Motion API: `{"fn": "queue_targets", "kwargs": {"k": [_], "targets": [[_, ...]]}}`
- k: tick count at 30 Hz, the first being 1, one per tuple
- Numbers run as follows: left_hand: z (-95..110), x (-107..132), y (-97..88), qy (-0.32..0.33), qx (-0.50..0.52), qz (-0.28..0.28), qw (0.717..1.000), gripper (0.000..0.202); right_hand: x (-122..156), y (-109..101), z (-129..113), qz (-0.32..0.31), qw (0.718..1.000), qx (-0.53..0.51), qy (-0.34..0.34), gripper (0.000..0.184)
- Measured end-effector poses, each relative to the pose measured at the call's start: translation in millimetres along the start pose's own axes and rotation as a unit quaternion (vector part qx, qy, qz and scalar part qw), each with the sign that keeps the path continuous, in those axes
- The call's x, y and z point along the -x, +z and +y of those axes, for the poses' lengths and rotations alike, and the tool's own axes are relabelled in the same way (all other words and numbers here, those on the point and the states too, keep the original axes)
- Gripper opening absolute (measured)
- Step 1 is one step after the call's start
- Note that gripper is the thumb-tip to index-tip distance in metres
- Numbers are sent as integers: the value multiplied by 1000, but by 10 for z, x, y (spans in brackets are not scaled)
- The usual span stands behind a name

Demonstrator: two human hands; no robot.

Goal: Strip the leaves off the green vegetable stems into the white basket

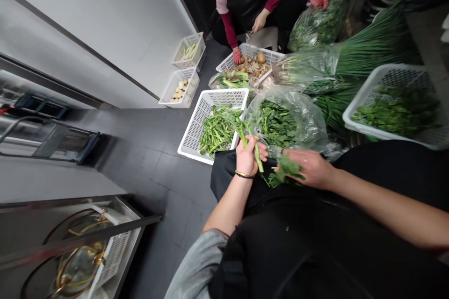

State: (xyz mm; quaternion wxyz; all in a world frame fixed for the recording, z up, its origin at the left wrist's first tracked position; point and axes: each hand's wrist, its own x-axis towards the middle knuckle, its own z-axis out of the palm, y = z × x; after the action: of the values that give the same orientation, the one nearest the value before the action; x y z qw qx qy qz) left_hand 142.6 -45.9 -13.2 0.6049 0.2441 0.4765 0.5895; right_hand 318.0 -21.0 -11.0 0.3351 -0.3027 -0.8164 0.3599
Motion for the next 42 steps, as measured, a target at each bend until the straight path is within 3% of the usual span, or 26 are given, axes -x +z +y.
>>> {"fn": "queue_targets", "kwargs": {"k": [2, 4, 7, 10, 12, 14, 16, 18, 20, 22, 25, 27, 31, 33, 36, 38, 39, 42], "targets": [[81, -18, -96, -9, -19, -5, 1000, 36, 246, -109, 280, -47, 994, 81, 56, 30], [240, -97, -242, 0, -60, 8, 998, 35, 455, -186, 633, -154, 959, 191, 143, 29], [660, -408, -541, 45, -192, 87, 977, 29, 575, -196, 944, -249, 906, 285, 188, 22], [1141, -778, -783, 108, -377, 195, 899, 20, 390, -135, 793, -243, 908, 303, 158, 13], [1304, -864, -793, 118, -424, 199, 875, 21, 156, -115, 536, -217, 925, 281, 137, 22], [1226, -756, -658, 89, -392, 128, 907, 28, -98, -121, 281, -173, 956, 193, 135, 28], [931, -501, -429, 35, -317, 8, 948, 33, -339, -127, 103, -122, 979, 45, 159, 37], [559, -202, -189, -38, -217, -109, 969, 32, -541, -105, 16, -81, 971, -120, 188, 41], [265, 30, -6, -98, -85, -176, 976, 32, -666, -53, -15, -62, 946, -245, 203, 37], [121, 139, 88, -112, 23, -180, 977, 32, -685, 9, -46, -66, 928, -308, 201, 36], [114, 139, 101, -127, 82, -156, 976, 34, -550, 50, -135, -44, 932, -305, 191, 36], [129, 124, 93, -132, 65, -138, 979, 37, -446, 25, -182, -16, 951, -259, 171, 32], [12, 170, 157, -10, -63, -80, 995, 35, -394, -57, -175, -8, 974, -119, 195, 37], [-58, 196, 209, 12, -78, -77, 994, 34, -379, -51, -173, 18, 981, -36, 191, 40], [-64, 204, 251, -10, 6, -44, 999, 34, -254, 29, -234, 39, 997, 49, 38, 31], [-10, 212, 245, -22, 52, -24, 998, 33, -157, 67, -266, 19, 998, 43, -39, 28], [20, 224, 238, -27, 65, -28, 997, 32, -135, 65, -262, 11, 999, 24, -30, 29], [71, 289, 224, -65, 86, -95, 990, 28, -230, -20, -161, 20, 993, -43, 110, 38]]}}
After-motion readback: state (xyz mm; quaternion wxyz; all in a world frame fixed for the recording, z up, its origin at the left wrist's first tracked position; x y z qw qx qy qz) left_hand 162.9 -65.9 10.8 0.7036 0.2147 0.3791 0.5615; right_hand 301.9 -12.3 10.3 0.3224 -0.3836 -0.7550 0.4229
